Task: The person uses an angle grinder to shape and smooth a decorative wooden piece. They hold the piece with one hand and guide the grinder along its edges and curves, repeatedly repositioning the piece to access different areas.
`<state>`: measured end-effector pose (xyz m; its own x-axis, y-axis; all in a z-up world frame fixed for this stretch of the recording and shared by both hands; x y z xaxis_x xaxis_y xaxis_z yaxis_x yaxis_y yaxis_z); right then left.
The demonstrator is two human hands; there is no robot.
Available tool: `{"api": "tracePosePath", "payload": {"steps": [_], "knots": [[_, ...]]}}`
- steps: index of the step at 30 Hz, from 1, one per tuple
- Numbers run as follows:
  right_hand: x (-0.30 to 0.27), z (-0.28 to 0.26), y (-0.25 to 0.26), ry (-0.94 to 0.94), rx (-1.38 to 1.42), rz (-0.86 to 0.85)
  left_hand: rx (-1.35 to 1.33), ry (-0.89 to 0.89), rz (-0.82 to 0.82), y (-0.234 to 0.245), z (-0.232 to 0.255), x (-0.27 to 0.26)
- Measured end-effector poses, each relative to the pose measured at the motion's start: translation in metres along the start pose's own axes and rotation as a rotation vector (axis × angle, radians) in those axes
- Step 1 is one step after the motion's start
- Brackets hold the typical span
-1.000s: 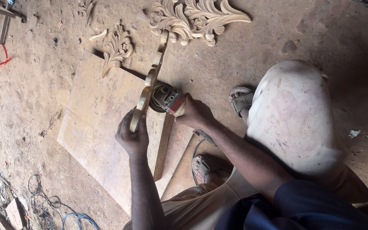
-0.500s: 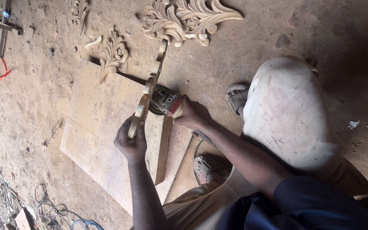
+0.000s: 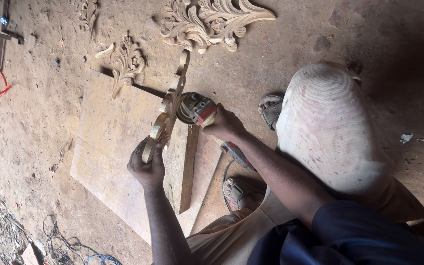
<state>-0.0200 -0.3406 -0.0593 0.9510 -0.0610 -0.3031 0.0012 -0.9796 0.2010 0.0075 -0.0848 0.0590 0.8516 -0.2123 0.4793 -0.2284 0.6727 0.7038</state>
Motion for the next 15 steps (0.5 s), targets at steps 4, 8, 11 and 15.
{"api": "tracePosePath", "payload": {"steps": [4,8,11,15], "knots": [[0.000,0.002,0.004,0.007,0.006,-0.001,-0.006,0.002,0.032,0.005,-0.003,0.001],[-0.002,-0.007,0.000,0.017,-0.034,-0.032,0.021,-0.001,0.060,0.008,-0.005,0.007],[-0.004,-0.008,-0.003,0.020,-0.062,-0.058,0.030,0.022,0.057,0.006,-0.005,0.005],[-0.004,-0.005,-0.008,0.023,-0.014,-0.055,-0.047,0.015,0.045,0.006,-0.006,0.001]]}}
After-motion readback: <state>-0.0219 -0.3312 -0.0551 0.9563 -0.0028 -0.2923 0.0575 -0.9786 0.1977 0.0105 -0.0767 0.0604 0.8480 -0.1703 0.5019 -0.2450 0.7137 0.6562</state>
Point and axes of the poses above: each hand's wrist, its own x-axis towards the middle knuckle, its own y-axis out of the back of the hand, z = x × y, the point moved 3 cm from there along x, towards the middle knuckle, and after that the axes turned 6 degrees about y, right-handed, at the moved point
